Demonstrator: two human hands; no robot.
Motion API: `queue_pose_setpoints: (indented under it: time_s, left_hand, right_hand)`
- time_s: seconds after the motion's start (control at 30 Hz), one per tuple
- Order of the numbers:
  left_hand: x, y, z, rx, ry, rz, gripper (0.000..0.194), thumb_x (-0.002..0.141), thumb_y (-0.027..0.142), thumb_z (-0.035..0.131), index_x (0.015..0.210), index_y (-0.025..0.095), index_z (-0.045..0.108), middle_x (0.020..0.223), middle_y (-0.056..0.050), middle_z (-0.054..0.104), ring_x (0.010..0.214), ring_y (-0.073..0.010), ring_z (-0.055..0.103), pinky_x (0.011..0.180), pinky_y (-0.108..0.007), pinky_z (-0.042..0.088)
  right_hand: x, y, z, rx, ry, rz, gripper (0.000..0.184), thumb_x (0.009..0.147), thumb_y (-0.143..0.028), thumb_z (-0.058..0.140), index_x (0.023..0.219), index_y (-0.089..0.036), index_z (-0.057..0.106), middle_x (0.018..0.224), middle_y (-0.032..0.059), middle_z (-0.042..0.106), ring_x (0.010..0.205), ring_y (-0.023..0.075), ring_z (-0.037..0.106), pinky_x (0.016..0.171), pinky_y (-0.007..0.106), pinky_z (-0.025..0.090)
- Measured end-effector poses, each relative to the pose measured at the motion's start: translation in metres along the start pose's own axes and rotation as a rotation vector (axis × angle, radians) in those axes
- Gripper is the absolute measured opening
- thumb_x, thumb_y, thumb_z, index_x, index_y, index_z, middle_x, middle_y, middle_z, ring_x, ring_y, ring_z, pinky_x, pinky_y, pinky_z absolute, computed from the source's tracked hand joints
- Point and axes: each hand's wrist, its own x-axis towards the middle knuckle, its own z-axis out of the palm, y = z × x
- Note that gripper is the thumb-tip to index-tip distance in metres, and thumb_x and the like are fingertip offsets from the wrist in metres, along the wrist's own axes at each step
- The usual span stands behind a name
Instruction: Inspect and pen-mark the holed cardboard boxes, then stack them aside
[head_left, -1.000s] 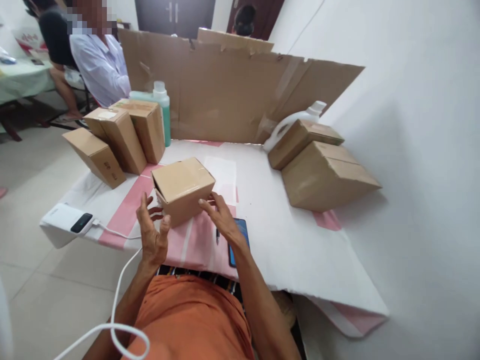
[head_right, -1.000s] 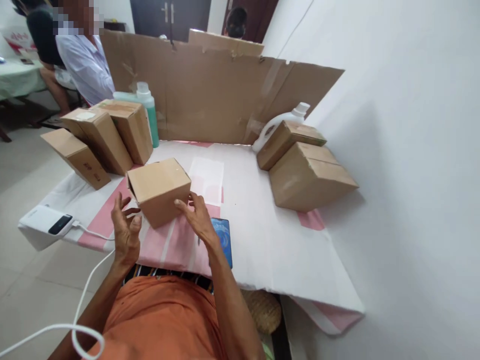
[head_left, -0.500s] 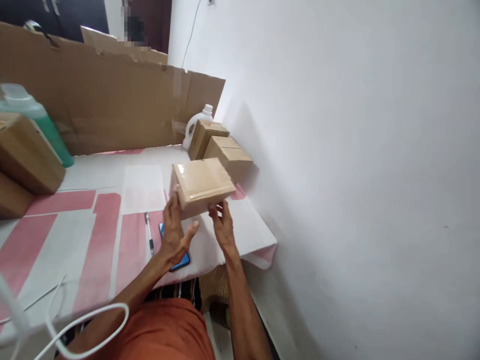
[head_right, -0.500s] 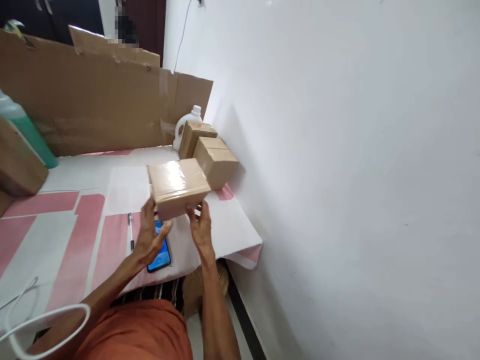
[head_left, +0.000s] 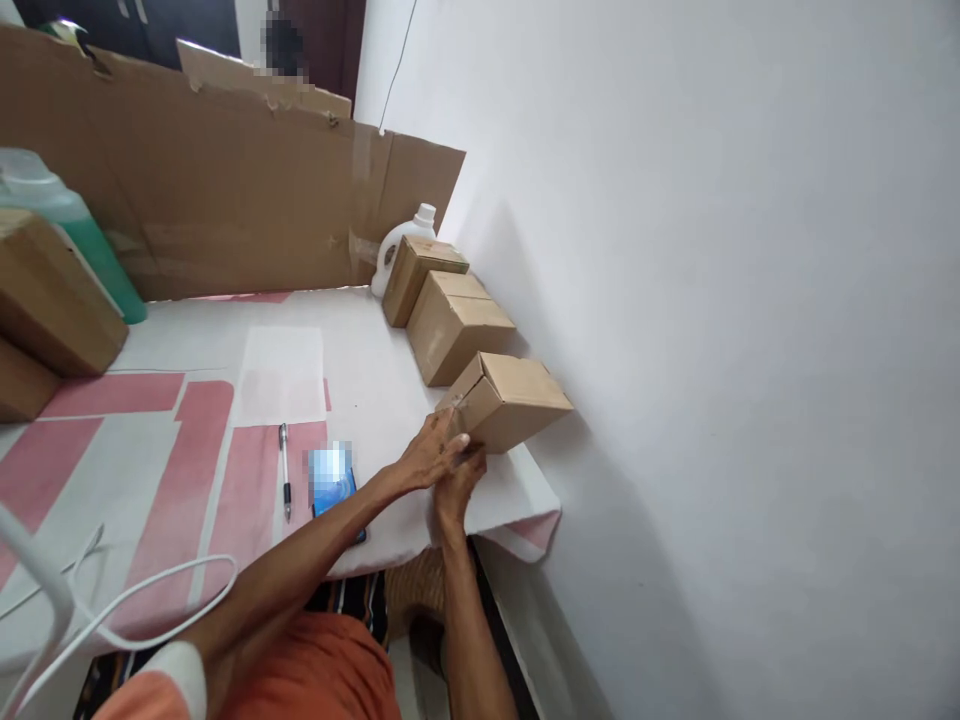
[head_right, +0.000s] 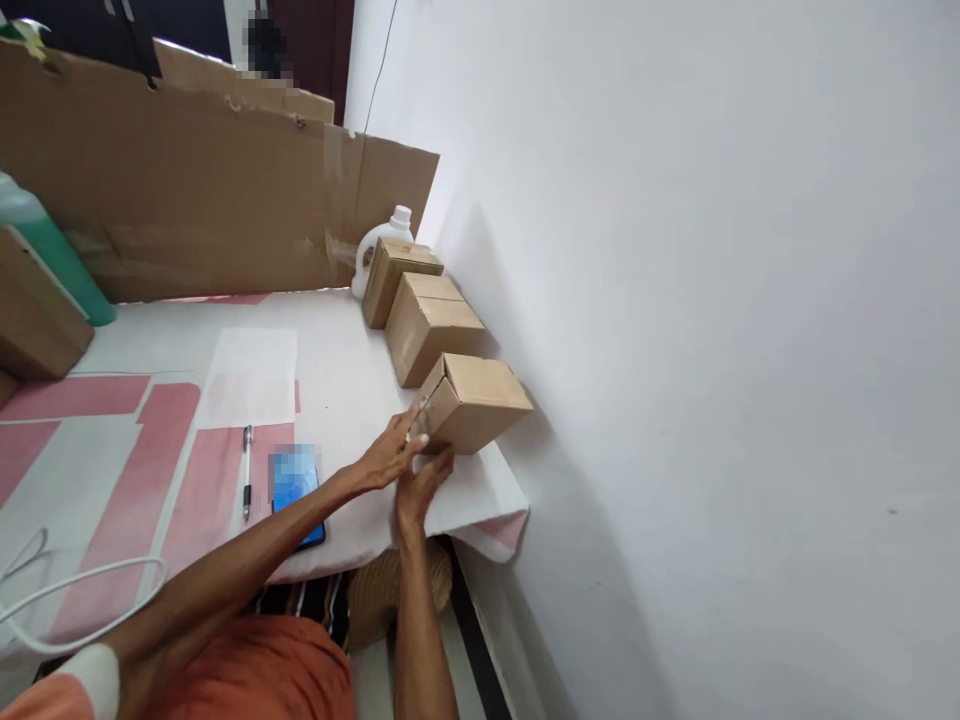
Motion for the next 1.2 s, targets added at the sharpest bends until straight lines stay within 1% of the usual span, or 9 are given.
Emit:
queue_pose_setpoints:
  time_s: [0.13, 0.3, 0.4, 0.53, 0.6, 0.73, 0.9, 1.03, 1.2]
  left_hand:
    - [-0.028, 0.013, -0.033, 0.022, 0.099, -0.022, 0.078, 0.102, 0.064, 0.048, 0.164, 0.018, 0.037, 0.157, -0.024, 0.047, 0.134, -0.0391, 0.061, 0.112, -0.061, 0.053]
    - [-0.074, 0.020, -0.078, 0.002, 0.355, -0.026, 0.055, 0.104, 0.051, 0.054, 0.151, 0.022, 0.052, 0.142, -0.017, 0.059, 0.122, -0.0310, 0.066, 0.100, -0.051, 0.061]
    - [-0.098, 0.017, -0.103, 0.002, 0.499, -0.048, 0.052, 0.100, 0.049, 0.061, 0.145, 0.023, 0.058, 0.140, -0.015, 0.061, 0.116, -0.0287, 0.069, 0.091, -0.046, 0.064]
    - [-0.112, 0.014, -0.161, 0.061, 0.862, 0.011, 0.058, 0.102, 0.057, 0.057, 0.149, 0.023, 0.053, 0.143, -0.017, 0.057, 0.119, -0.0286, 0.068, 0.093, -0.046, 0.063]
    - [-0.120, 0.018, -0.199, 0.188, 1.177, 0.071, 0.063, 0.104, 0.059, 0.053, 0.153, 0.021, 0.047, 0.146, -0.020, 0.055, 0.127, -0.0312, 0.063, 0.104, -0.051, 0.058]
    - [-0.150, 0.032, -0.276, 0.428, 1.702, 0.132, 0.071, 0.105, 0.057, 0.049, 0.162, 0.019, 0.031, 0.168, -0.023, 0.034, 0.160, -0.0357, 0.031, 0.129, -0.058, 0.032]
    - [-0.210, 0.049, -0.371, 0.188, 2.195, -0.171, 0.073, 0.106, 0.044, 0.042, 0.166, 0.009, 0.017, 0.177, -0.027, 0.014, 0.169, -0.0354, 0.009, 0.136, -0.058, 0.010]
    - [-0.251, 0.065, -0.424, 0.041, 2.281, -0.418, 0.070, 0.110, 0.042, 0.031, 0.168, 0.010, 0.009, 0.179, -0.027, 0.013, 0.170, -0.0338, 0.011, 0.136, -0.057, 0.014]
    - [-0.273, 0.062, -0.441, -0.032, 2.230, -0.573, 0.073, 0.110, 0.055, 0.020, 0.169, 0.011, 0.018, 0.177, -0.026, 0.024, 0.169, -0.0348, 0.017, 0.134, -0.059, 0.021]
  right_hand:
    - [0.027, -0.005, 0.028, -0.098, 0.101, 0.076, 0.122, 0.085, -0.083, 0.039, 0.163, 0.009, 0.018, 0.167, 0.0415, 0.022, 0.160, 0.0508, 0.021, 0.129, 0.063, 0.021]
    - [0.068, -0.030, 0.014, -0.160, 0.069, 0.066, 0.101, 0.080, -0.077, 0.045, 0.140, 0.004, 0.055, 0.136, 0.0392, 0.060, 0.136, 0.0496, 0.056, 0.116, 0.061, 0.042]
    - [0.061, -0.048, -0.004, -0.177, -0.007, 0.045, 0.085, 0.074, -0.073, 0.055, 0.120, -0.003, 0.065, 0.113, 0.0348, 0.069, 0.125, 0.0534, 0.061, 0.107, 0.068, 0.046]
    - [0.037, -0.073, 0.010, -0.257, 0.029, 0.035, 0.082, 0.072, -0.059, 0.064, 0.131, -0.003, 0.060, 0.127, 0.0416, 0.061, 0.134, 0.0617, 0.052, 0.108, 0.079, 0.039]
    - [0.009, -0.096, 0.038, -0.227, -0.027, -0.124, 0.081, 0.077, -0.055, 0.065, 0.137, -0.002, 0.058, 0.131, 0.0386, 0.061, 0.130, 0.0557, 0.057, 0.108, 0.074, 0.045]
    - [-0.071, -0.164, 0.116, 0.025, -0.570, -0.476, 0.053, 0.091, -0.058, 0.060, 0.122, -0.016, 0.069, 0.130, 0.0219, 0.066, 0.112, 0.0356, 0.069, 0.086, 0.052, 0.061]
    - [-0.148, -0.231, 0.216, 0.214, -1.051, -0.577, 0.040, 0.094, -0.053, 0.058, 0.109, -0.019, 0.073, 0.118, 0.0179, 0.073, 0.106, 0.0315, 0.071, 0.079, 0.046, 0.062]
    - [-0.200, -0.265, 0.279, 0.308, -1.280, -0.605, 0.046, 0.092, -0.049, 0.062, 0.126, -0.020, 0.070, 0.135, 0.0194, 0.070, 0.116, 0.0342, 0.070, 0.084, 0.048, 0.062]
    - [-0.258, -0.302, 0.350, 0.353, -1.332, -0.740, 0.075, 0.087, -0.050, 0.073, 0.154, -0.023, 0.053, 0.149, 0.0181, 0.062, 0.138, 0.0391, 0.057, 0.110, 0.058, 0.053]
